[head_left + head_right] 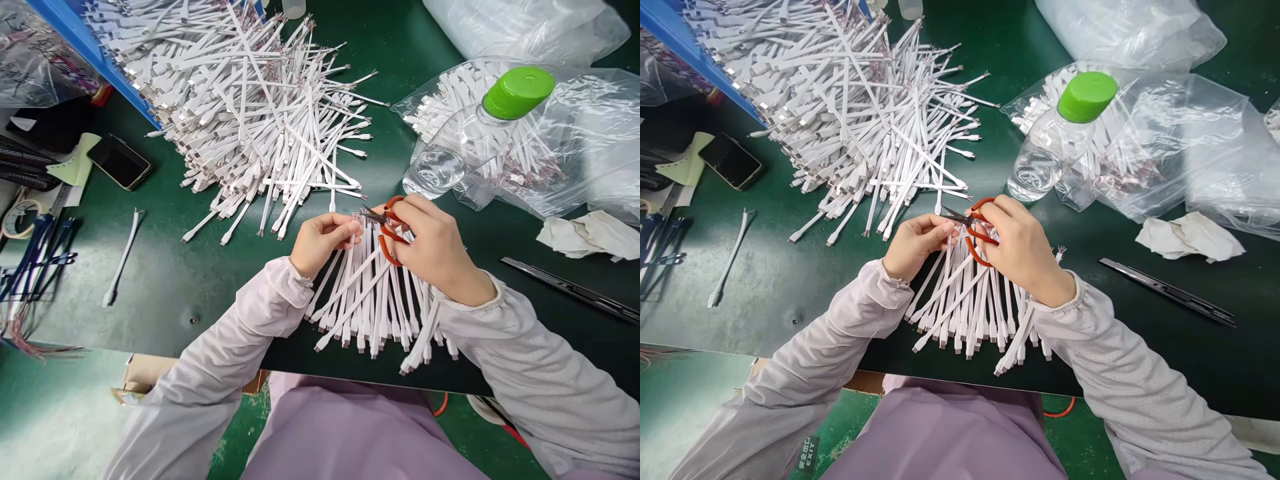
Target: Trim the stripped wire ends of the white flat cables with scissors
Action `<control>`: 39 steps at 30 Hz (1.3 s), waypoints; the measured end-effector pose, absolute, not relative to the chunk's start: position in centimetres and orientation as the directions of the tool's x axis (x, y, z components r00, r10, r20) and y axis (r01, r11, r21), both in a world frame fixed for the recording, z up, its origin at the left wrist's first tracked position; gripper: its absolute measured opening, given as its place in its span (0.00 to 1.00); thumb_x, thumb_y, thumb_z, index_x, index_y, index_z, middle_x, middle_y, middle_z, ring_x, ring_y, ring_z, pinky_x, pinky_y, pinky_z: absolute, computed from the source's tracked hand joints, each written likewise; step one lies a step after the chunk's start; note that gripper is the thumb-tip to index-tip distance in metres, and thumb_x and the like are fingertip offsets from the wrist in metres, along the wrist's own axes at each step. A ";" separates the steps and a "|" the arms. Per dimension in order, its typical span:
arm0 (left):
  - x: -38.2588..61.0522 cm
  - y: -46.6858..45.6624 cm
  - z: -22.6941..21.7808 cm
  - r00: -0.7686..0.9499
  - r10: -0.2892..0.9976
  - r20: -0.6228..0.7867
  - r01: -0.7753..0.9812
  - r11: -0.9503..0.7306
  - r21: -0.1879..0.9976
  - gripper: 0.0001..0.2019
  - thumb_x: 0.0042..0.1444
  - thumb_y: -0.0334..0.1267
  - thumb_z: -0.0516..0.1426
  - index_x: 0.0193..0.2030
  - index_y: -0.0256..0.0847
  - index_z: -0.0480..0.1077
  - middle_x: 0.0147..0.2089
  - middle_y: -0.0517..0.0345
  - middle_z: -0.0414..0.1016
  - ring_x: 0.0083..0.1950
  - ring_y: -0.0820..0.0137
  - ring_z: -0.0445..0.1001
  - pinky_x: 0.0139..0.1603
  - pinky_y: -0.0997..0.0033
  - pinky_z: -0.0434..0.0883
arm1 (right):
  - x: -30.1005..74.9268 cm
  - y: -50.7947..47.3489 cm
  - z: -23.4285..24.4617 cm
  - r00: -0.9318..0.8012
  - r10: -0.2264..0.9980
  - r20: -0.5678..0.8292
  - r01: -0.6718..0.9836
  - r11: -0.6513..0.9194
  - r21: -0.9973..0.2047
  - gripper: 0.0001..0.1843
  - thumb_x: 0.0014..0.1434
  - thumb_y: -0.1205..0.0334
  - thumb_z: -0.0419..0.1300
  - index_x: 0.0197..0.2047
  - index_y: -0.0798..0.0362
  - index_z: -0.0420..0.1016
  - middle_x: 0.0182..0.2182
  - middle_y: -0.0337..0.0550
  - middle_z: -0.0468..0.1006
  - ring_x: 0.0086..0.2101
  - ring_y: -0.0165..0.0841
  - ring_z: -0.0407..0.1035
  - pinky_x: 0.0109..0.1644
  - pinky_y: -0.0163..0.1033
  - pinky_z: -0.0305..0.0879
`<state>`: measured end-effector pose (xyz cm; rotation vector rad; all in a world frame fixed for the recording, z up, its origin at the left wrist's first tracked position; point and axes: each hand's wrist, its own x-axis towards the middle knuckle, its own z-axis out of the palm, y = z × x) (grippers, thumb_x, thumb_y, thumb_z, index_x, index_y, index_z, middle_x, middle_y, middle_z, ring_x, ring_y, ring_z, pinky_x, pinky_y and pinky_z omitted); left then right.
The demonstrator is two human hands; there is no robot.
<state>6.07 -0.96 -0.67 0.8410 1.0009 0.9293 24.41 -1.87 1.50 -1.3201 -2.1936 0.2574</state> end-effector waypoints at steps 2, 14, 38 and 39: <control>5.9 -0.8 -0.6 0.281 0.904 -0.322 -0.315 0.404 0.859 0.13 0.44 0.41 0.68 0.31 0.34 0.73 0.30 0.58 0.76 0.31 0.77 0.73 0.33 0.77 0.69 | 24.6 -1.7 0.9 -0.350 0.847 0.399 0.819 0.483 -0.308 0.11 0.59 0.69 0.50 0.39 0.51 0.72 0.34 0.48 0.72 0.37 0.40 0.68 0.40 0.43 0.64; 5.5 -0.5 -0.8 0.343 0.877 -0.337 -0.472 0.471 0.745 0.09 0.48 0.36 0.66 0.36 0.36 0.76 0.30 0.61 0.74 0.30 0.81 0.70 0.33 0.79 0.67 | 25.4 -1.1 -0.9 -0.327 0.831 0.450 0.902 0.417 -0.114 0.16 0.63 0.67 0.48 0.44 0.53 0.76 0.32 0.48 0.73 0.35 0.41 0.68 0.37 0.43 0.61; 5.8 -0.8 -0.8 0.128 0.979 -0.157 -0.167 0.177 0.970 0.12 0.47 0.40 0.65 0.38 0.37 0.77 0.41 0.53 0.79 0.36 0.73 0.74 0.34 0.74 0.72 | 23.1 -3.5 3.8 -0.378 0.900 -0.218 0.123 -0.185 -0.975 0.14 0.58 0.49 0.59 0.31 0.52 0.67 0.19 0.35 0.66 0.23 0.30 0.66 0.32 0.39 0.69; 5.8 -0.8 -0.8 0.124 0.982 -0.140 -0.152 0.158 0.976 0.12 0.47 0.39 0.64 0.38 0.37 0.77 0.41 0.53 0.79 0.36 0.73 0.74 0.33 0.74 0.72 | 22.7 -3.9 4.0 -0.461 0.838 -0.290 0.052 -0.301 -0.952 0.15 0.58 0.50 0.60 0.28 0.52 0.65 0.18 0.34 0.65 0.21 0.29 0.65 0.31 0.39 0.69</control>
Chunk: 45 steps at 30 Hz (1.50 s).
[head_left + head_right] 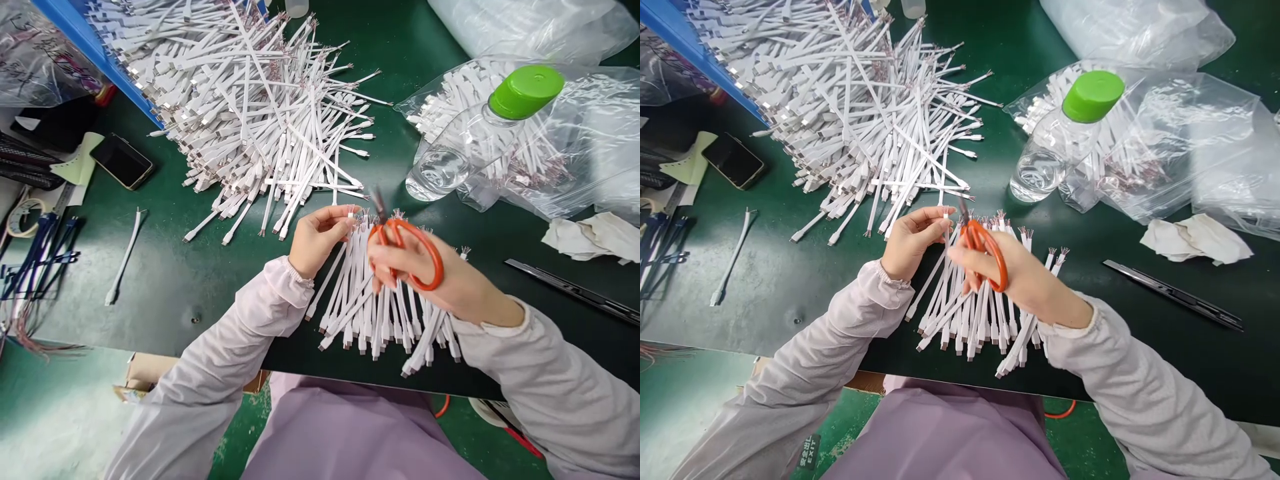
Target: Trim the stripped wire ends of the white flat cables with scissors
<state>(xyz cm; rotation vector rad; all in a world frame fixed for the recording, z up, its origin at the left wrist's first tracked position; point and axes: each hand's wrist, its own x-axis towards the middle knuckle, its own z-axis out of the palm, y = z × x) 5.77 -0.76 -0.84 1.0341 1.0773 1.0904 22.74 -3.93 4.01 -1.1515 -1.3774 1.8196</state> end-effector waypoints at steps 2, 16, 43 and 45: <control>5.8 -0.7 -0.9 0.130 0.984 -0.118 -0.135 0.136 0.981 0.11 0.48 0.38 0.63 0.39 0.37 0.77 0.41 0.53 0.79 0.35 0.74 0.73 0.33 0.75 0.72 | 22.1 -4.5 3.9 -0.559 0.747 -0.361 -0.040 -0.459 -0.888 0.16 0.57 0.53 0.61 0.25 0.52 0.63 0.15 0.32 0.64 0.18 0.27 0.61 0.27 0.38 0.69; 5.9 -0.7 -1.1 0.144 0.988 -0.056 -0.133 0.076 0.988 0.10 0.50 0.35 0.61 0.40 0.38 0.77 0.38 0.55 0.78 0.32 0.75 0.71 0.33 0.75 0.72 | 21.2 -4.7 2.9 -0.547 0.734 -0.402 -0.113 -0.541 -0.834 0.15 0.56 0.56 0.61 0.24 0.53 0.63 0.14 0.31 0.62 0.17 0.25 0.59 0.25 0.35 0.68; -0.5 4.5 1.4 0.009 1.000 0.010 0.950 -0.012 0.311 0.12 0.47 0.36 0.63 0.39 0.37 0.71 0.31 0.50 0.74 0.37 0.58 0.73 0.43 0.60 0.69 | 21.2 -3.6 -0.6 -0.784 0.606 0.133 0.453 0.706 -0.544 0.08 0.61 0.71 0.51 0.32 0.54 0.67 0.29 0.42 0.71 0.31 0.33 0.61 0.44 0.42 0.60; -0.9 4.6 2.3 0.007 0.998 -0.062 0.966 0.009 0.258 0.07 0.47 0.37 0.62 0.33 0.39 0.72 0.28 0.51 0.75 0.35 0.58 0.74 0.40 0.62 0.69 | 22.3 -3.3 -0.2 -0.789 0.610 0.073 0.476 0.682 -0.555 0.08 0.60 0.71 0.52 0.30 0.53 0.67 0.26 0.40 0.69 0.29 0.32 0.60 0.41 0.40 0.60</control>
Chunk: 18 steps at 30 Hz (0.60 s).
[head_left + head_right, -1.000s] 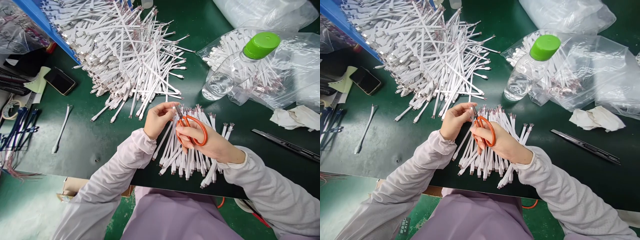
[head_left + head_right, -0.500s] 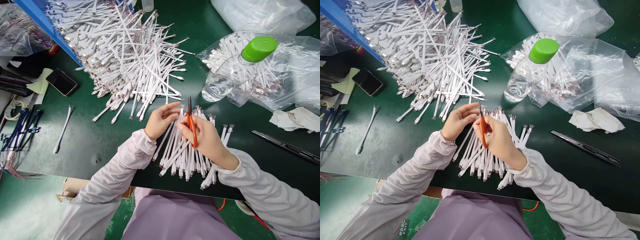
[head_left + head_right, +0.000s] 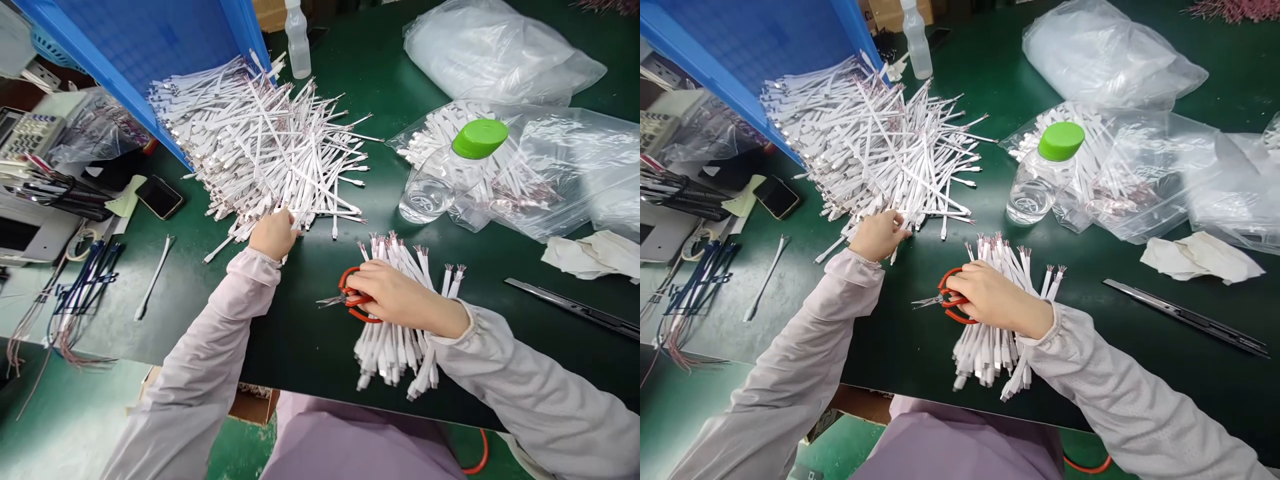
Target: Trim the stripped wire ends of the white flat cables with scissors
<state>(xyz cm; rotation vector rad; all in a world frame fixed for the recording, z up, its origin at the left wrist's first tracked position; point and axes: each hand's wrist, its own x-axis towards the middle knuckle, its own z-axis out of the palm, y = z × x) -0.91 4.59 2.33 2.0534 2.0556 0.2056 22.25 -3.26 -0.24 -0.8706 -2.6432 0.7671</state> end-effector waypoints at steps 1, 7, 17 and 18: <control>-1.3 4.5 2.9 0.005 0.996 -0.086 0.968 0.017 0.249 0.04 0.47 0.37 0.62 0.30 0.40 0.72 0.27 0.52 0.75 0.34 0.58 0.74 0.39 0.62 0.68 | 22.7 -3.1 -0.1 -0.785 0.617 0.053 0.491 0.673 -0.553 0.08 0.60 0.71 0.53 0.29 0.53 0.67 0.25 0.40 0.69 0.28 0.31 0.60 0.40 0.39 0.59; -4.7 2.1 6.9 0.236 0.827 -0.510 0.776 0.156 0.611 0.13 0.49 0.46 0.61 0.22 0.41 0.71 0.22 0.56 0.75 0.23 0.69 0.71 0.26 0.72 0.66 | 23.1 -3.0 -0.2 -0.701 0.711 0.058 0.548 0.589 -0.594 0.06 0.57 0.70 0.56 0.28 0.53 0.67 0.24 0.41 0.70 0.27 0.33 0.63 0.36 0.39 0.58; 2.6 -4.8 1.9 0.412 0.734 -0.540 0.284 0.460 0.841 0.20 0.41 0.47 0.68 0.25 0.38 0.63 0.23 0.57 0.74 0.28 0.68 0.78 0.26 0.74 0.73 | 22.2 -2.8 1.3 -0.200 0.970 -0.139 0.071 -0.127 -0.989 0.17 0.54 0.48 0.63 0.38 0.54 0.77 0.23 0.36 0.70 0.26 0.29 0.63 0.31 0.36 0.58; 3.3 -5.0 1.3 0.438 0.729 -0.527 0.275 0.449 0.850 0.20 0.41 0.47 0.68 0.25 0.38 0.63 0.23 0.58 0.74 0.28 0.68 0.77 0.26 0.74 0.73 | 22.2 -2.8 1.4 -0.176 0.975 -0.133 0.052 -0.126 -0.991 0.17 0.54 0.48 0.64 0.35 0.54 0.77 0.22 0.36 0.68 0.25 0.28 0.61 0.31 0.36 0.57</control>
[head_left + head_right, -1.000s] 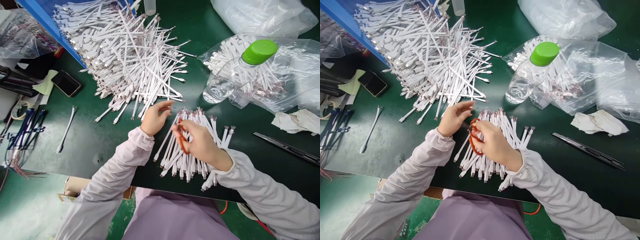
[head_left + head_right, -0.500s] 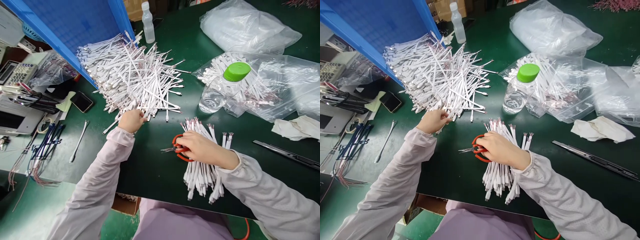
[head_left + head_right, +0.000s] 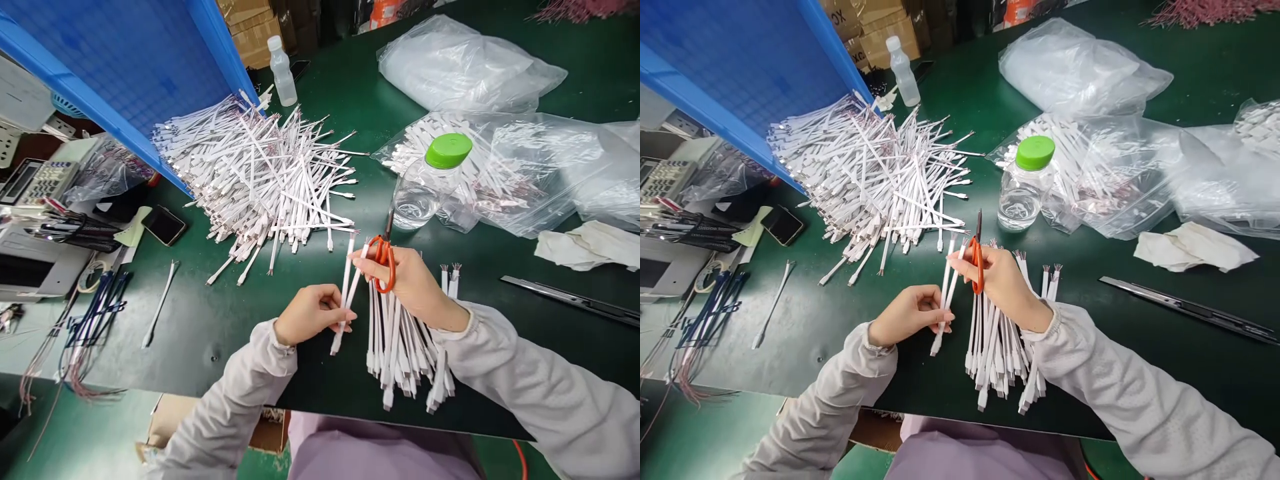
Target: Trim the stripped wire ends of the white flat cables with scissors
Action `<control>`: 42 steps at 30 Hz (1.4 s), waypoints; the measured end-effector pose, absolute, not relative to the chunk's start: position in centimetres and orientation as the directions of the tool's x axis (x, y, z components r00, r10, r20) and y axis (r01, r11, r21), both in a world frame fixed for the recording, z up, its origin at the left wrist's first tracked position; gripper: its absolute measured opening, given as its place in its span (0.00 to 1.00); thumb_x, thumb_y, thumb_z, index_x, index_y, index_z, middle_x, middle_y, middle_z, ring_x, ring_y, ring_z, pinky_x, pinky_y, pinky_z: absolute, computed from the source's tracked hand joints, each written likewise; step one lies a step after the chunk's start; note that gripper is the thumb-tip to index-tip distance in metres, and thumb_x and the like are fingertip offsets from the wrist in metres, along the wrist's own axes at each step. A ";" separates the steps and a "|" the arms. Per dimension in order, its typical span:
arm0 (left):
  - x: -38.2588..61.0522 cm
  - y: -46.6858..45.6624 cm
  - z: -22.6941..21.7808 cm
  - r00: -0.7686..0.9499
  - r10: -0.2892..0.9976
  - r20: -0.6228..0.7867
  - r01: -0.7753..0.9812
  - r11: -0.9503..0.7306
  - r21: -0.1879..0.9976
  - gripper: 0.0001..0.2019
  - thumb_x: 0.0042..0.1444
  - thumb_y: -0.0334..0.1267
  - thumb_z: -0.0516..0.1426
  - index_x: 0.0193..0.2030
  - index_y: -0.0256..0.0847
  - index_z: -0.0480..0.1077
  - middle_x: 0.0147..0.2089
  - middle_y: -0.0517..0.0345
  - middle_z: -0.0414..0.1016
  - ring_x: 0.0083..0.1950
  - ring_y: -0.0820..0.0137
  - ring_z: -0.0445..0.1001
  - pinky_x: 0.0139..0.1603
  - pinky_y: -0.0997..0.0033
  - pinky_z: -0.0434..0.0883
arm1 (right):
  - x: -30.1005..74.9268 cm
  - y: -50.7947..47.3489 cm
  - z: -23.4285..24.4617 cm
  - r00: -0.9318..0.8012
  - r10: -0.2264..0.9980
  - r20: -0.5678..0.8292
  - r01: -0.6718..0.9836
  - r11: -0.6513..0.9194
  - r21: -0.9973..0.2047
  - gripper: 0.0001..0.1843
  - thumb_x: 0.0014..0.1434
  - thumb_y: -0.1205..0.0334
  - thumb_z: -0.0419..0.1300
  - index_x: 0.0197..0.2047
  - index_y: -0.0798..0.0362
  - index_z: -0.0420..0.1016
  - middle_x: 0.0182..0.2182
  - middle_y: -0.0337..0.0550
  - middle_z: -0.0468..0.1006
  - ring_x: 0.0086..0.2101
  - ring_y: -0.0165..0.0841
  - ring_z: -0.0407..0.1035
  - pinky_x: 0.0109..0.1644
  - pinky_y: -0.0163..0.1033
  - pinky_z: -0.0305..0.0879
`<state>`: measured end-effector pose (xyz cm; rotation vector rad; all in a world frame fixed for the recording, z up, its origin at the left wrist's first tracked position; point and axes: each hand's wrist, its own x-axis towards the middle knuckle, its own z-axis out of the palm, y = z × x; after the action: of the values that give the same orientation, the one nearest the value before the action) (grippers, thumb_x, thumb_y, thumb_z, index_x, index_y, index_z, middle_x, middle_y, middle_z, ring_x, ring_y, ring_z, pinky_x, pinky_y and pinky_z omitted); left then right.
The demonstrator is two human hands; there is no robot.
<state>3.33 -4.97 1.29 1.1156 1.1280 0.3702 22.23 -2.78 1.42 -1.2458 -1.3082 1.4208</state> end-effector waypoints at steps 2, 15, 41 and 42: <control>4.2 -5.0 0.6 0.470 0.726 -0.502 0.263 0.428 0.865 0.20 0.41 0.48 0.68 0.25 0.38 0.63 0.24 0.57 0.75 0.27 0.69 0.77 0.27 0.74 0.74 | 22.3 -2.8 1.5 -0.143 0.982 -0.121 0.029 -0.118 -0.993 0.16 0.54 0.48 0.64 0.30 0.54 0.74 0.21 0.34 0.64 0.24 0.27 0.57 0.30 0.36 0.54; 5.3 -5.4 0.0 0.397 0.827 -0.398 0.145 0.371 0.917 0.17 0.51 0.51 0.62 0.34 0.37 0.72 0.29 0.56 0.76 0.31 0.69 0.78 0.27 0.75 0.75 | 22.3 -2.6 1.0 -0.015 0.996 -0.092 -0.036 -0.093 -0.995 0.18 0.51 0.47 0.65 0.31 0.55 0.73 0.24 0.37 0.69 0.26 0.28 0.61 0.32 0.36 0.58; 5.5 -4.5 0.3 0.284 0.910 -0.301 -0.064 0.332 0.941 0.15 0.51 0.47 0.63 0.36 0.35 0.73 0.31 0.56 0.73 0.30 0.74 0.74 0.22 0.81 0.70 | 23.7 -2.2 1.5 -0.084 0.991 0.108 0.475 0.135 -0.870 0.12 0.56 0.57 0.59 0.24 0.54 0.69 0.22 0.37 0.72 0.25 0.29 0.64 0.30 0.34 0.59; 5.4 -4.5 0.3 0.281 0.911 -0.301 -0.064 0.331 0.941 0.16 0.51 0.46 0.63 0.39 0.35 0.73 0.30 0.57 0.73 0.29 0.74 0.74 0.20 0.82 0.68 | 24.2 -1.9 1.6 -0.104 0.989 0.109 0.533 0.148 -0.833 0.12 0.56 0.59 0.58 0.23 0.54 0.68 0.20 0.37 0.70 0.23 0.28 0.62 0.28 0.34 0.57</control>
<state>5.40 -4.52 0.31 1.0090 1.0711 0.8299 24.16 -1.93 1.57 -1.4679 -1.7316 0.8313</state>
